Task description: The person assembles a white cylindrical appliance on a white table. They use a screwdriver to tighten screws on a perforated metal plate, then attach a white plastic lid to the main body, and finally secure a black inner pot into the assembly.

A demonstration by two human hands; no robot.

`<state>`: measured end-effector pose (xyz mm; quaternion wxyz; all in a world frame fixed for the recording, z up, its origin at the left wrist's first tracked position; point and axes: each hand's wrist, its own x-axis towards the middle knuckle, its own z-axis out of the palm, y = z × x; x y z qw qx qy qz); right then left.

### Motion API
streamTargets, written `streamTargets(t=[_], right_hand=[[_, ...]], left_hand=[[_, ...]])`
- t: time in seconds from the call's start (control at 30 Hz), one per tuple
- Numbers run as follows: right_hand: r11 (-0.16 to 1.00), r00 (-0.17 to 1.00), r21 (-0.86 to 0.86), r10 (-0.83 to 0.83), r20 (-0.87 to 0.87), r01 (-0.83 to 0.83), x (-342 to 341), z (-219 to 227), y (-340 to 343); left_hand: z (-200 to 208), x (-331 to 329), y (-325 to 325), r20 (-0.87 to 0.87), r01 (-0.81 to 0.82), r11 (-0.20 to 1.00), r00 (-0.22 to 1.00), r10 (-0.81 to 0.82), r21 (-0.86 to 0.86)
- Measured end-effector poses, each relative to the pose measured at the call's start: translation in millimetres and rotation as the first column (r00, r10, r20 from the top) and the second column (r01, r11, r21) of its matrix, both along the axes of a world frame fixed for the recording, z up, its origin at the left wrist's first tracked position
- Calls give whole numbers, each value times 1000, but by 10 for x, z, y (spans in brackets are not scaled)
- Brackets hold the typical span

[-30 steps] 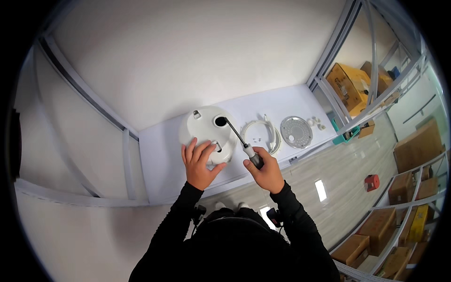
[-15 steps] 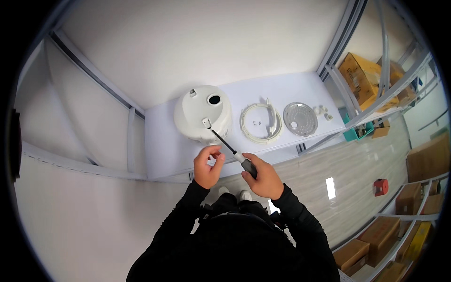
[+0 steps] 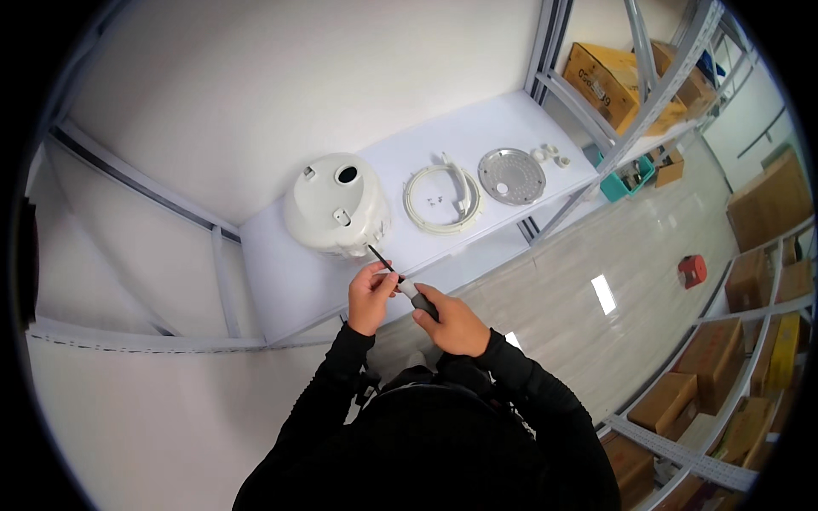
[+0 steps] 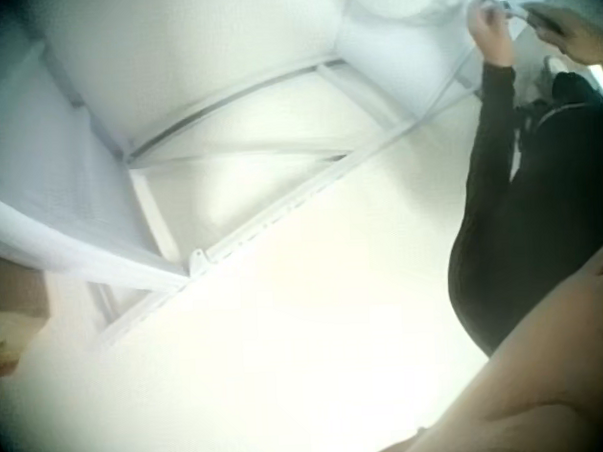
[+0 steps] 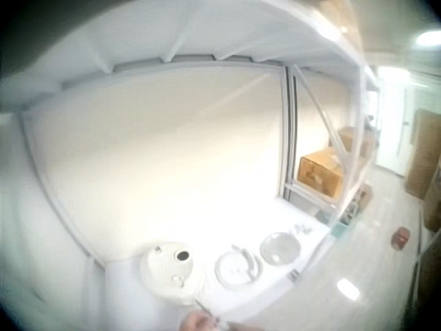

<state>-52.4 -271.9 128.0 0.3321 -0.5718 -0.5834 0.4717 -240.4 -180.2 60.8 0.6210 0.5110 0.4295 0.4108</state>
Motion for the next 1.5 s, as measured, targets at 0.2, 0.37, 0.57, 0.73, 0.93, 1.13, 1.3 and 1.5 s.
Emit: streamTargets(t=[0.2, 0.37, 0.57, 0.73, 0.93, 1.13, 1.3, 1.5], right_hand=[[970, 951, -229, -139, -275, 76, -251, -114, -36], [964, 875, -249, -202, -440, 97, -318, -249, -52], [956, 824, -269, -244, -512, 116, -402, -257, -87], [951, 814, -284, -260, -520, 122, -443, -245, -101], [924, 625, -379, -324, -710, 47, -427, -268, -108], [911, 511, -411, -351, -784, -5, -381, -271, -92], [957, 937, -144, -279, -209, 253, -549, -222, -108], [883, 791, 414, -411, 453, 222, -683, -31, -158]], left_hand=[[-58, -132, 109, 34, 40, 999, 999, -39, -26], [-38, -154, 115, 33, 59, 998, 998, -58, -32], [-26, -201, 143, 45, 86, 996, 995, -86, -6], [8, -216, 144, 21, 94, 996, 995, -94, 9], [0, -247, 150, 9, 103, 994, 995, -103, 27], [20, -266, 141, 24, 122, 993, 992, -122, 1], [-8, -276, 138, 47, 142, 990, 989, -141, -3], [-63, -262, 149, 78, 224, 972, 973, -218, -66]])
